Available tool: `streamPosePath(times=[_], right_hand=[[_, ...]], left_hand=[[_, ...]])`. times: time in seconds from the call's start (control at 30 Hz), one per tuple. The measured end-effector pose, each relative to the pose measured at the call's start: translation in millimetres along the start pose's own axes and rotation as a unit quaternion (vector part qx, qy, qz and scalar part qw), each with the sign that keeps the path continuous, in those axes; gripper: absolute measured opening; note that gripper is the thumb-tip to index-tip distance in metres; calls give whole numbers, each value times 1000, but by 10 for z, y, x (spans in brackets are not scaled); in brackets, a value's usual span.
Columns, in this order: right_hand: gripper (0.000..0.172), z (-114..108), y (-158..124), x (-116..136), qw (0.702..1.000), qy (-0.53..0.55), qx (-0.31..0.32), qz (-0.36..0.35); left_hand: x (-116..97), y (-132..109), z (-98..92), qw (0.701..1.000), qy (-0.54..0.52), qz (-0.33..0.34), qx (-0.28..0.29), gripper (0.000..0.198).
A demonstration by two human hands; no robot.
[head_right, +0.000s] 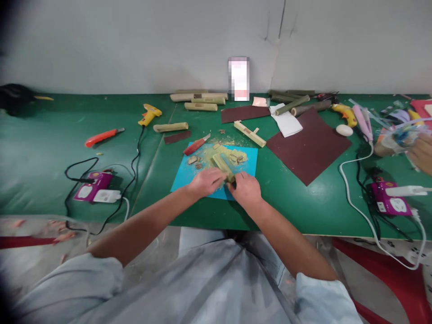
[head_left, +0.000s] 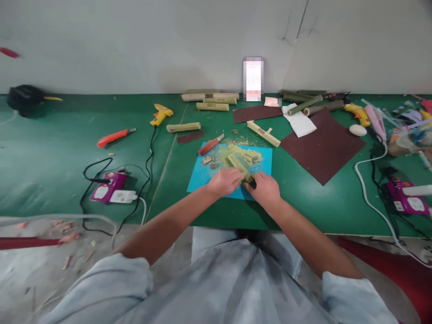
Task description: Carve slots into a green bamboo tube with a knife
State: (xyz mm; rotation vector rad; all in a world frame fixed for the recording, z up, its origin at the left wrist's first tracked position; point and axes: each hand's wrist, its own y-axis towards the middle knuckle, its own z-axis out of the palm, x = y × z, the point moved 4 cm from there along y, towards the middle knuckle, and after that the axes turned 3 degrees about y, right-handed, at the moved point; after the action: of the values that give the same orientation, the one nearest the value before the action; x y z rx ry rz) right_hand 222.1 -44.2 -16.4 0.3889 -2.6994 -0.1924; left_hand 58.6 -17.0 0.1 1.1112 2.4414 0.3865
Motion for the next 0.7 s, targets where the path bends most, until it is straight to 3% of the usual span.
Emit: streamPosePath(times=[0.1, 0.2, 0.37, 0.47, 0.63, 0.7], right_hand=[[29, -7, 5, -12, 1000, -1, -1, 13], [26, -14, 7, -11, 1000, 2, 1, 13], [27, -22, 1, -11, 1000, 7, -1, 14], [23, -18, 0, -8, 1000, 11, 1, 6], [29, -35, 6, -14, 1000, 10, -1, 23], [25, -38, 9, -6, 1000, 13, 9, 20]], left_hand=[[32, 24, -7, 999, 9, -50, -17, 35], [-20, 39, 40, 1000, -3, -19, 23, 34], [-2, 33, 12, 999, 3, -50, -5, 35], [-16, 28, 41, 999, -8, -20, 31, 33], [70, 43, 35, 997, 10, -71, 9, 37], [46, 45, 60, 998, -1, -50, 33, 36]])
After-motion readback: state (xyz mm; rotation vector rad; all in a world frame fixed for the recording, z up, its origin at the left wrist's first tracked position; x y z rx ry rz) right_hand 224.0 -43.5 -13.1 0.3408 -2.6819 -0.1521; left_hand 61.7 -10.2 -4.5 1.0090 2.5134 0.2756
